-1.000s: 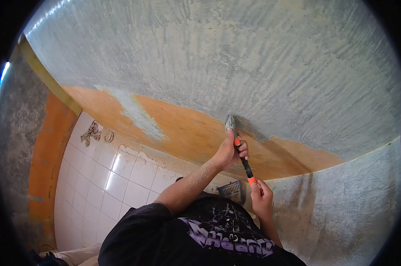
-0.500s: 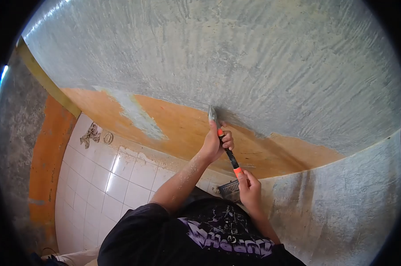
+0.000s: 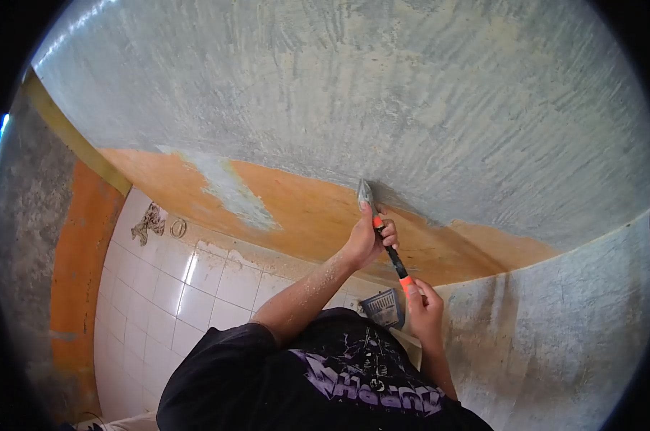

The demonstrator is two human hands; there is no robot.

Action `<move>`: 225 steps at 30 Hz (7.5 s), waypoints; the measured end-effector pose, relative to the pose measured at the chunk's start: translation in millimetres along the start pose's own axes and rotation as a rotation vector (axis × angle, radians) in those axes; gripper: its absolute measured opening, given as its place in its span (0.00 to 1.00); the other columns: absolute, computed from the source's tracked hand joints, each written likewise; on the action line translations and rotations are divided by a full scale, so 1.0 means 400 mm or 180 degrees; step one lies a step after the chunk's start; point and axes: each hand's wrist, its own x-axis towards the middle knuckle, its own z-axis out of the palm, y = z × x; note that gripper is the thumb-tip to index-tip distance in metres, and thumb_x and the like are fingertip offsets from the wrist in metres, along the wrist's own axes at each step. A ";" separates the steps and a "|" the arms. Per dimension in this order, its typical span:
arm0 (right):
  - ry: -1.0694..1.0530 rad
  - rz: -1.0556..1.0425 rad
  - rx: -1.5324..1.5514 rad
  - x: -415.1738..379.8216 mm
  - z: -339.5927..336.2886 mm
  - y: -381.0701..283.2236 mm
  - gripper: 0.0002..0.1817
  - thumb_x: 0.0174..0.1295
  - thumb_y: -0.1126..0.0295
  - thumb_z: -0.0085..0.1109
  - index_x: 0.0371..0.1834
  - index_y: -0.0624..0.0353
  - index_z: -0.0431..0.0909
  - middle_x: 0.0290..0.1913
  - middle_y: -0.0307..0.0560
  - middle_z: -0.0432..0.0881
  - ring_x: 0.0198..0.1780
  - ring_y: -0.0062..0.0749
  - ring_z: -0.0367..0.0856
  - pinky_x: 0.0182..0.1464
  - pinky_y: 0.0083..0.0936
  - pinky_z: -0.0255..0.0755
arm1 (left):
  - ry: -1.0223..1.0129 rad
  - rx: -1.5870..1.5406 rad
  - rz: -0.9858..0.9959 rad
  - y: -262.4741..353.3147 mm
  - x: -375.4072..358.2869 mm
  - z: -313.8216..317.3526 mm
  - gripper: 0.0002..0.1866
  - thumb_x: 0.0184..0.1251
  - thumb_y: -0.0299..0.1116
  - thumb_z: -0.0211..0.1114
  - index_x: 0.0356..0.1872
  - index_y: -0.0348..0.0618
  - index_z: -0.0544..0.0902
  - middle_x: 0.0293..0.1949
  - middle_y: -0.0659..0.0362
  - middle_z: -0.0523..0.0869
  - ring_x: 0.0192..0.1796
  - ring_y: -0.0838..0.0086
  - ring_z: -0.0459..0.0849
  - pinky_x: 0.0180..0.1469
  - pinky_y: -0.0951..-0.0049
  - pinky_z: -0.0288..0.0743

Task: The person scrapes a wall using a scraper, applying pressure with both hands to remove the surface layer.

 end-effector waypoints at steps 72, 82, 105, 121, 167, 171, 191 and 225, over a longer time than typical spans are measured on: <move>0.0193 0.0198 0.0220 0.004 0.026 0.060 0.15 0.71 0.61 0.60 0.44 0.65 0.81 0.21 0.30 0.72 0.20 0.11 0.66 0.22 0.15 0.57 | 0.0137 0.0134 -0.0092 0.020 -0.011 0.013 0.30 0.73 0.70 0.33 0.48 0.53 0.63 0.26 0.63 0.64 0.30 0.71 0.67 0.45 0.60 0.70; 0.0453 0.0077 0.0046 -0.004 0.020 0.056 0.14 0.71 0.62 0.60 0.42 0.65 0.81 0.22 0.30 0.73 0.21 0.11 0.67 0.23 0.15 0.59 | 0.0104 0.0059 -0.0235 0.017 -0.005 0.022 0.30 0.73 0.70 0.34 0.48 0.53 0.63 0.25 0.63 0.64 0.29 0.72 0.66 0.44 0.60 0.70; 0.0517 0.0241 0.0058 -0.010 0.061 0.003 0.16 0.68 0.60 0.63 0.39 0.66 0.83 0.20 0.32 0.74 0.22 0.14 0.69 0.25 0.18 0.62 | 0.0099 0.0049 -0.0305 0.042 -0.014 0.025 0.31 0.71 0.72 0.35 0.47 0.54 0.64 0.24 0.65 0.62 0.28 0.74 0.64 0.46 0.60 0.69; 0.0428 -0.0047 -0.0292 0.021 0.169 0.007 0.14 0.68 0.62 0.63 0.40 0.66 0.82 0.19 0.33 0.74 0.20 0.12 0.67 0.22 0.17 0.59 | 0.0266 0.0180 0.0095 0.157 -0.061 -0.029 0.31 0.70 0.73 0.34 0.47 0.55 0.65 0.23 0.66 0.61 0.27 0.73 0.64 0.44 0.63 0.68; 0.0140 -0.0016 -0.0636 0.006 0.062 0.039 0.15 0.68 0.65 0.61 0.50 0.66 0.82 0.23 0.32 0.75 0.25 0.12 0.67 0.28 0.16 0.62 | -0.0261 0.0170 -0.0205 0.078 -0.025 -0.027 0.31 0.72 0.71 0.32 0.48 0.52 0.64 0.27 0.62 0.66 0.33 0.68 0.70 0.50 0.58 0.69; 0.0292 0.0031 -0.0508 -0.018 0.068 0.032 0.16 0.68 0.64 0.62 0.49 0.66 0.82 0.22 0.35 0.76 0.24 0.13 0.70 0.27 0.18 0.65 | -0.0143 0.0030 -0.0340 0.069 -0.031 -0.019 0.31 0.71 0.71 0.32 0.48 0.53 0.65 0.27 0.62 0.65 0.32 0.69 0.68 0.49 0.60 0.68; 0.0424 -0.0186 -0.0612 -0.025 0.115 0.006 0.13 0.68 0.66 0.63 0.46 0.66 0.83 0.23 0.34 0.78 0.26 0.14 0.70 0.28 0.18 0.65 | -0.0180 -0.0127 -0.0261 0.089 -0.051 -0.047 0.29 0.71 0.71 0.36 0.45 0.55 0.65 0.26 0.64 0.64 0.30 0.72 0.67 0.47 0.58 0.70; 0.0457 0.0025 -0.0193 -0.012 0.211 -0.034 0.16 0.68 0.61 0.64 0.41 0.67 0.82 0.22 0.35 0.75 0.23 0.14 0.66 0.24 0.19 0.58 | 0.0195 -0.0176 -0.0136 0.189 -0.084 -0.059 0.28 0.73 0.70 0.36 0.44 0.55 0.65 0.26 0.64 0.63 0.29 0.72 0.65 0.45 0.60 0.68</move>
